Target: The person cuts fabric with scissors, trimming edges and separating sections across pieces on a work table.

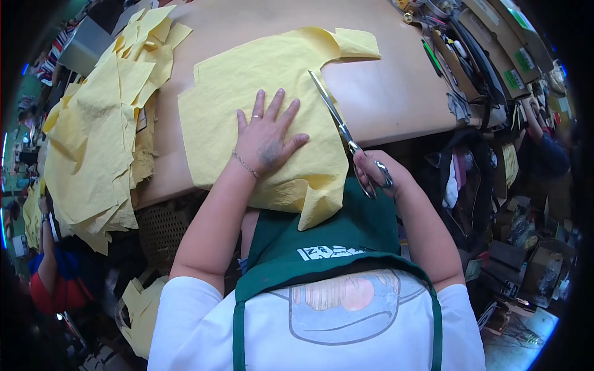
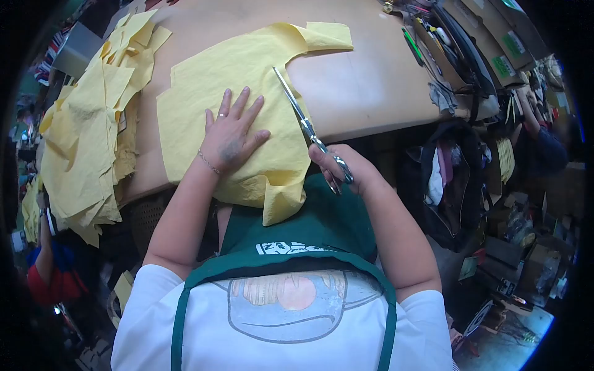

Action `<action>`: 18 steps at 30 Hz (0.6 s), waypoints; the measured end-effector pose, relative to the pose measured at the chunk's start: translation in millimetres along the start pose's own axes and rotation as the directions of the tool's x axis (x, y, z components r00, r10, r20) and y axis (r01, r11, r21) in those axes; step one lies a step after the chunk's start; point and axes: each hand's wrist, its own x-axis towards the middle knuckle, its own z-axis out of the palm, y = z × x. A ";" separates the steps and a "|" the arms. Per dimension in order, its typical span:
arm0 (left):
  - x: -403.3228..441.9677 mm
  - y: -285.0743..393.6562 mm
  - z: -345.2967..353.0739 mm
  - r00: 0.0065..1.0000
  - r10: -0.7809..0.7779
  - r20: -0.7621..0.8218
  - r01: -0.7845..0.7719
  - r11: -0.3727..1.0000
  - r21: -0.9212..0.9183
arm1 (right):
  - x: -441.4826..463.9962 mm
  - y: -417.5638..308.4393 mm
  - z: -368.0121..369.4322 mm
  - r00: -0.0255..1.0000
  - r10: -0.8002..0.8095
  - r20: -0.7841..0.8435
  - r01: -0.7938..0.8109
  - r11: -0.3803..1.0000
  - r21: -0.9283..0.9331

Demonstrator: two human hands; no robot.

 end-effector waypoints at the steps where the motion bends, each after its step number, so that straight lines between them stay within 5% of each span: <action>1: -6.6 1.5 0.0 1.000 -0.004 0.007 0.004 1.000 -0.002 | -2.2 1.6 0.7 1.000 0.001 0.016 -0.001 1.000 -0.004; 5: -33.4 8.2 1.8 0.998 -0.034 0.058 0.035 0.999 -0.016 | -19.1 14.9 7.8 0.998 0.004 0.056 -0.005 1.000 0.012; 11: -40.8 21.0 -3.6 0.972 0.196 0.127 -0.198 0.980 0.007 | -24.8 15.3 9.0 0.998 -0.004 0.065 0.004 1.000 0.004; 18: -36.6 23.4 6.8 0.981 0.188 0.052 -0.191 0.980 0.055 | -10.1 11.9 10.0 0.998 -0.049 0.049 0.046 0.998 0.044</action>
